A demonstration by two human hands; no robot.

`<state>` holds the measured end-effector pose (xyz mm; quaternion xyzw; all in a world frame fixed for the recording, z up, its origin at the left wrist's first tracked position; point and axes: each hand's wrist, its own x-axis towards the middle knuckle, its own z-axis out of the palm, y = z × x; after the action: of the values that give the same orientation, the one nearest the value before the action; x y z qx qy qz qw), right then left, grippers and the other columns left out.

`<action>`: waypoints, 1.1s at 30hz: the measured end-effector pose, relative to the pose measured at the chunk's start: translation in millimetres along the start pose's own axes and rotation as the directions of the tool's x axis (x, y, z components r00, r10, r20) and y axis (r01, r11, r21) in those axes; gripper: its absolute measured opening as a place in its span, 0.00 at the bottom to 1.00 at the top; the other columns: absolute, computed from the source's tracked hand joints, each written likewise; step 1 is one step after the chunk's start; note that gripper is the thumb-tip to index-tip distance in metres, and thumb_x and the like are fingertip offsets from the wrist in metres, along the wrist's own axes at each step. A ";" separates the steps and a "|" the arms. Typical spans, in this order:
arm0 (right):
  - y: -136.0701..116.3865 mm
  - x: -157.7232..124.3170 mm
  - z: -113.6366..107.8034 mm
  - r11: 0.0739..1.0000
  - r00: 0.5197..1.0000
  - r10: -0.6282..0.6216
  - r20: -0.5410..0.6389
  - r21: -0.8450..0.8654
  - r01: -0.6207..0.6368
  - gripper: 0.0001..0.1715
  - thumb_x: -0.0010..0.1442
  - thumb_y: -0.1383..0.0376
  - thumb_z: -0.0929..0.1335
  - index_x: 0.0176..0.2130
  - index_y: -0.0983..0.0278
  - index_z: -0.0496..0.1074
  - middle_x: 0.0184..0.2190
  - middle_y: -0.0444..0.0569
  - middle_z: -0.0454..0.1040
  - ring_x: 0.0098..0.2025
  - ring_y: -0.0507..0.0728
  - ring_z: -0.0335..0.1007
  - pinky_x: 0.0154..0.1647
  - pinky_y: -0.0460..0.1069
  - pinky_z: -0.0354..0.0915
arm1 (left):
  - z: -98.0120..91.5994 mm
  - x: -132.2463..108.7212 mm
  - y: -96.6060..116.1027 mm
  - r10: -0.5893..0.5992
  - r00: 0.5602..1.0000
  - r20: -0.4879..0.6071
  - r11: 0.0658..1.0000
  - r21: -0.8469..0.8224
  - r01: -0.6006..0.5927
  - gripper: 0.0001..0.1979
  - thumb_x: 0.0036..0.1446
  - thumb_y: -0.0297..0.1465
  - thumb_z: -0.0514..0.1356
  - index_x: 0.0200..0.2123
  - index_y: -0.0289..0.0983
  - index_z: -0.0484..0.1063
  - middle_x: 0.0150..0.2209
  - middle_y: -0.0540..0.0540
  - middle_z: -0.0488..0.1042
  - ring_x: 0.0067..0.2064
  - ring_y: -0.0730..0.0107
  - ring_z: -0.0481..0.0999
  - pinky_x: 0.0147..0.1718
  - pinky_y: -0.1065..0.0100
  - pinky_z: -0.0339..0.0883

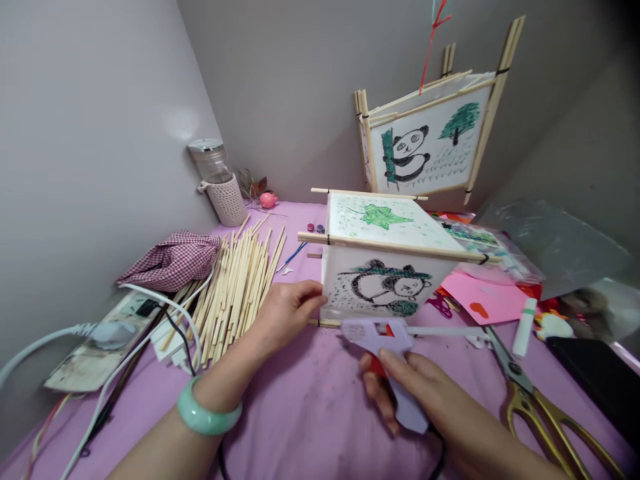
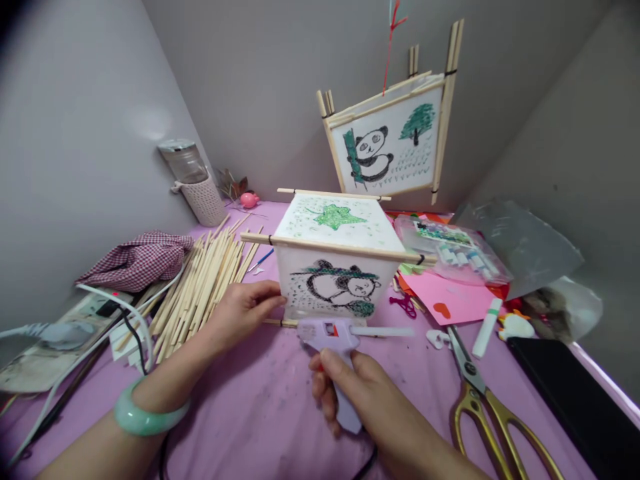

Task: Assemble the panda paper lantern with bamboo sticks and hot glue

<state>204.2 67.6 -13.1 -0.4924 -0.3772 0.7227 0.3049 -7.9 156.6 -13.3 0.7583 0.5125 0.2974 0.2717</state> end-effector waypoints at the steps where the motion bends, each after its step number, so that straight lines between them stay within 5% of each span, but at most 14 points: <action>1: -1.7 3.3 2.7 1.000 1.000 -0.007 0.016 -0.003 0.007 0.26 0.61 0.46 0.63 0.37 0.67 0.69 0.27 0.46 0.70 0.22 0.48 0.62 0.24 0.46 0.58 | 0.1 0.6 -0.2 -0.004 1.000 -0.012 1.000 0.001 0.004 0.09 0.57 0.31 0.57 0.36 0.37 0.78 0.27 0.49 0.77 0.27 0.74 0.70 0.28 0.71 0.60; 33: -9.8 27.8 18.6 0.999 0.999 0.015 -0.042 -0.050 -0.017 0.26 0.59 0.44 0.62 0.30 0.65 0.65 0.18 0.42 0.67 0.15 0.48 0.60 0.15 0.43 0.53 | 0.1 2.3 -2.2 0.008 0.998 -0.064 1.000 0.022 -0.007 0.10 0.57 0.32 0.57 0.35 0.39 0.78 0.27 0.49 0.78 0.28 0.73 0.72 0.29 0.71 0.63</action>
<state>178.2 90.7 -13.9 -0.5178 -0.3849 0.7051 0.2943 -8.5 159.4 -14.6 0.7532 0.5213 0.3171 0.2456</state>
